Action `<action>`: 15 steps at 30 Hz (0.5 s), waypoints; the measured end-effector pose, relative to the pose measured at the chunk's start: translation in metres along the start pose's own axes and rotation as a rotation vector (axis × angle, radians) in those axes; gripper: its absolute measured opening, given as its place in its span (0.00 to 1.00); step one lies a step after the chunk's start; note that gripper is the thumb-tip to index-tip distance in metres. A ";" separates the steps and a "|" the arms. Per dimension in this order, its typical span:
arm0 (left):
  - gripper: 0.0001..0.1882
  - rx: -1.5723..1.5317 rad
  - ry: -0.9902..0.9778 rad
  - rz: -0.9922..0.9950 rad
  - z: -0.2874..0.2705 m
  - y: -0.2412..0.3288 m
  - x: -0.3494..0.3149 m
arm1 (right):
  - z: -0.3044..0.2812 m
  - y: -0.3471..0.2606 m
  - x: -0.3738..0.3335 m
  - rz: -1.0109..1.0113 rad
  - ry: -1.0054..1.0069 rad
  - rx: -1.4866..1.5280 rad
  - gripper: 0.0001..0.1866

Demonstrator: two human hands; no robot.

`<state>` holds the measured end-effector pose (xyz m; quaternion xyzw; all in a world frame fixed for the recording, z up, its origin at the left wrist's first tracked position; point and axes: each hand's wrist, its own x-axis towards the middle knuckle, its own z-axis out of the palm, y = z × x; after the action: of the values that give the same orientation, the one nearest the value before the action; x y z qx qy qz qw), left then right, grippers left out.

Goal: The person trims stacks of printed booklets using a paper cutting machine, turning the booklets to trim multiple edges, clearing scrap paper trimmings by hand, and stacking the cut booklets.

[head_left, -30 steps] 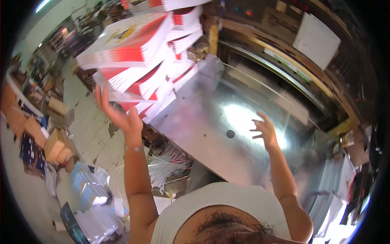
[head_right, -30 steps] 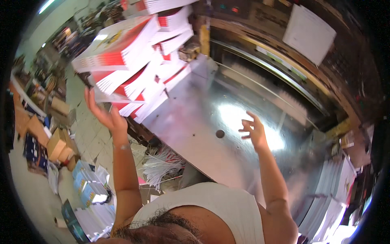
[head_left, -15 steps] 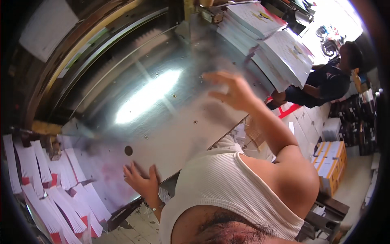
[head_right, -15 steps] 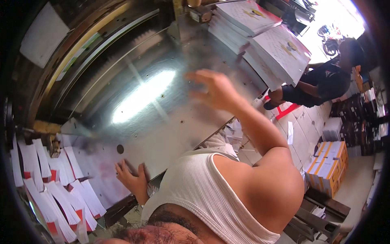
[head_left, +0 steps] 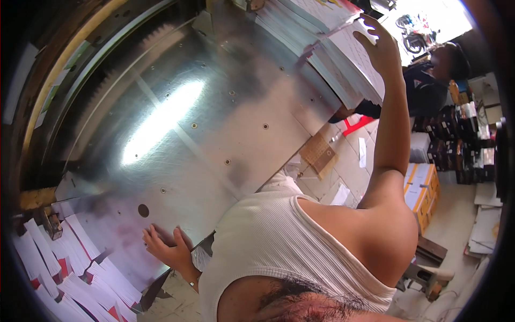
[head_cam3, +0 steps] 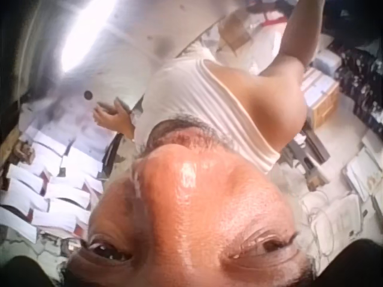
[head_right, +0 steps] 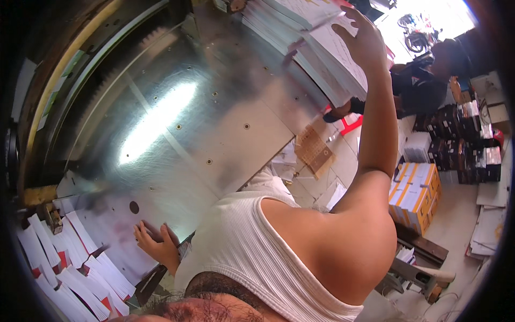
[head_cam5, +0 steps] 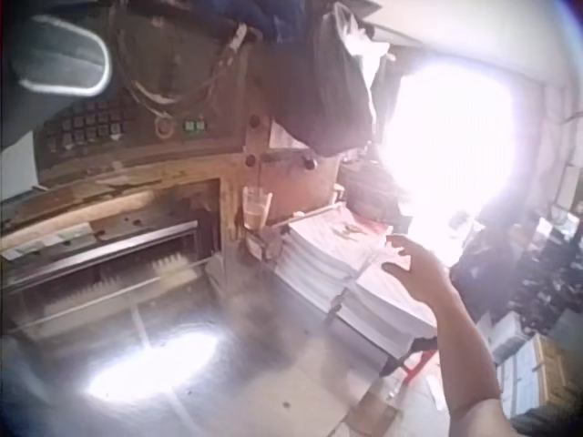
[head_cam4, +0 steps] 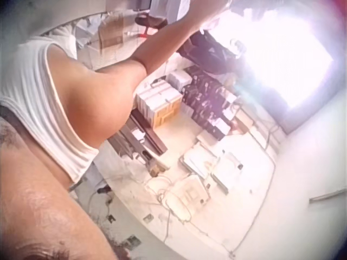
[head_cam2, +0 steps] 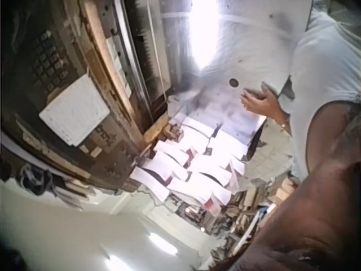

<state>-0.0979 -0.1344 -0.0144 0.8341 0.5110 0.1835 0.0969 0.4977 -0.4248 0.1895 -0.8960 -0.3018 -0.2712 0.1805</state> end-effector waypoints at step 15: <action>0.36 0.068 0.061 0.152 0.010 -0.018 -0.004 | -0.030 0.062 -0.173 0.022 0.172 -0.268 0.40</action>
<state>-0.1099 -0.1295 -0.0310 0.8673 0.4550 0.1982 0.0388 0.4094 -0.5626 0.1006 -0.8887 -0.2365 -0.3829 0.0874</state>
